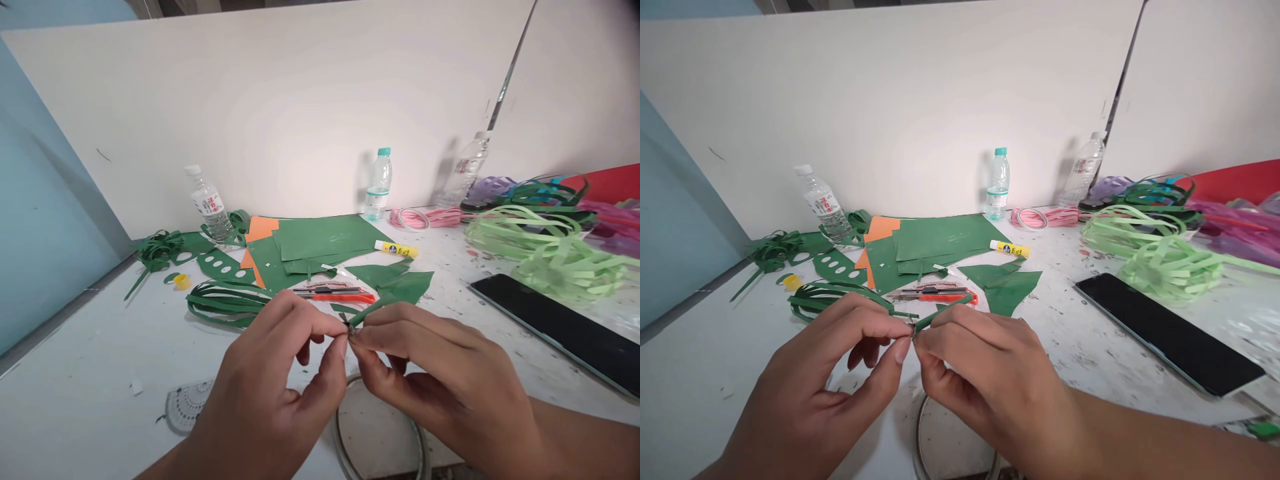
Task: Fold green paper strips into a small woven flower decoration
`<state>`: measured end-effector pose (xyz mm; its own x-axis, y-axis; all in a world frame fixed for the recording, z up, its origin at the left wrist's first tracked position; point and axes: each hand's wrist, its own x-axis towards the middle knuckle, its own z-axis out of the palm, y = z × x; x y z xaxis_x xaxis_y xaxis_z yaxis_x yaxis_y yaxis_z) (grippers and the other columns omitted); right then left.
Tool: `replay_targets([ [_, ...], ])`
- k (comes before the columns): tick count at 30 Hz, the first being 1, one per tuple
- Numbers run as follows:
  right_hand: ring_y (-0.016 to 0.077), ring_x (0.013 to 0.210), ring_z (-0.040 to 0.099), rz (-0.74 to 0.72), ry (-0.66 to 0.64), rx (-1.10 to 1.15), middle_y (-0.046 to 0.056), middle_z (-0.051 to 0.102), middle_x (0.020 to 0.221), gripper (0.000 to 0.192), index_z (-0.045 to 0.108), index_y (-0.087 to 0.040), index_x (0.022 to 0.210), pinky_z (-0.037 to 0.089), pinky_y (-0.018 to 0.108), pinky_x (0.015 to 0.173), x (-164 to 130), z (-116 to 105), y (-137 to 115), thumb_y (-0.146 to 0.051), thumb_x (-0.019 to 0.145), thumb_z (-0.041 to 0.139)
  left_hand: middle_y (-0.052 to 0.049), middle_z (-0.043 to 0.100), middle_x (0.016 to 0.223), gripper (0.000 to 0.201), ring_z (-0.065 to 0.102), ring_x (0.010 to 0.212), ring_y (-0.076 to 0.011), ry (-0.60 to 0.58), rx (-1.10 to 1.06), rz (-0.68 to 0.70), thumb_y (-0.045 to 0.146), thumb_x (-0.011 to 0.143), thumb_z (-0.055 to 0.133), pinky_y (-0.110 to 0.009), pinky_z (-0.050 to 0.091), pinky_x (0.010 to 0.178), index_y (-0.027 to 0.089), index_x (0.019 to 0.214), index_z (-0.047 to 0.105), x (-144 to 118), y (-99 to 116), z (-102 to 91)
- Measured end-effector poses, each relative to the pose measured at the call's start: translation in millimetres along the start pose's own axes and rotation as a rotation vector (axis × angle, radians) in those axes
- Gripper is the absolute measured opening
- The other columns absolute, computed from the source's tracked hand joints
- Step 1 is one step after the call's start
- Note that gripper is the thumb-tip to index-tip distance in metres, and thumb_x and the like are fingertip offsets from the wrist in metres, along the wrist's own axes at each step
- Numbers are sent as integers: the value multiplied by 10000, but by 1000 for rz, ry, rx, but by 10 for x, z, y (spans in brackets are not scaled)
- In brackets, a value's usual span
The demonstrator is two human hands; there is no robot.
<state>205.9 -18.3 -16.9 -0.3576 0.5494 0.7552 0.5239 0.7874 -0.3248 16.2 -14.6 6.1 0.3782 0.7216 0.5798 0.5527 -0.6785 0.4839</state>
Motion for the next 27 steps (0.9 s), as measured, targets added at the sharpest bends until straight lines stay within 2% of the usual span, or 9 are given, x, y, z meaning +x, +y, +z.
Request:
replay_targets([
  [14,99,629,569,19,5,38,-11,663,735,178,583,-206,878,480,194,570,30,4,-2,-29,891,597,44,550,760,174,519,667,-90,-8,-4,-3,74,902,546,-177,472,644,228,856,613,11,6,-11],
  [22,100,622,560,34,23,-15,-15,662,714,195,573,-208,876,467,198,550,27,11,-5,-14,865,585,39,543,794,167,514,701,-86,15,45,36,71,915,557,-160,446,626,224,881,615,-14,-22,-5],
  [27,97,636,562,31,-7,20,-14,661,728,193,567,-208,890,471,192,568,6,17,10,-16,881,578,35,564,825,160,538,722,-81,7,30,37,75,912,578,-147,485,703,221,905,641,-28,-21,0],
])
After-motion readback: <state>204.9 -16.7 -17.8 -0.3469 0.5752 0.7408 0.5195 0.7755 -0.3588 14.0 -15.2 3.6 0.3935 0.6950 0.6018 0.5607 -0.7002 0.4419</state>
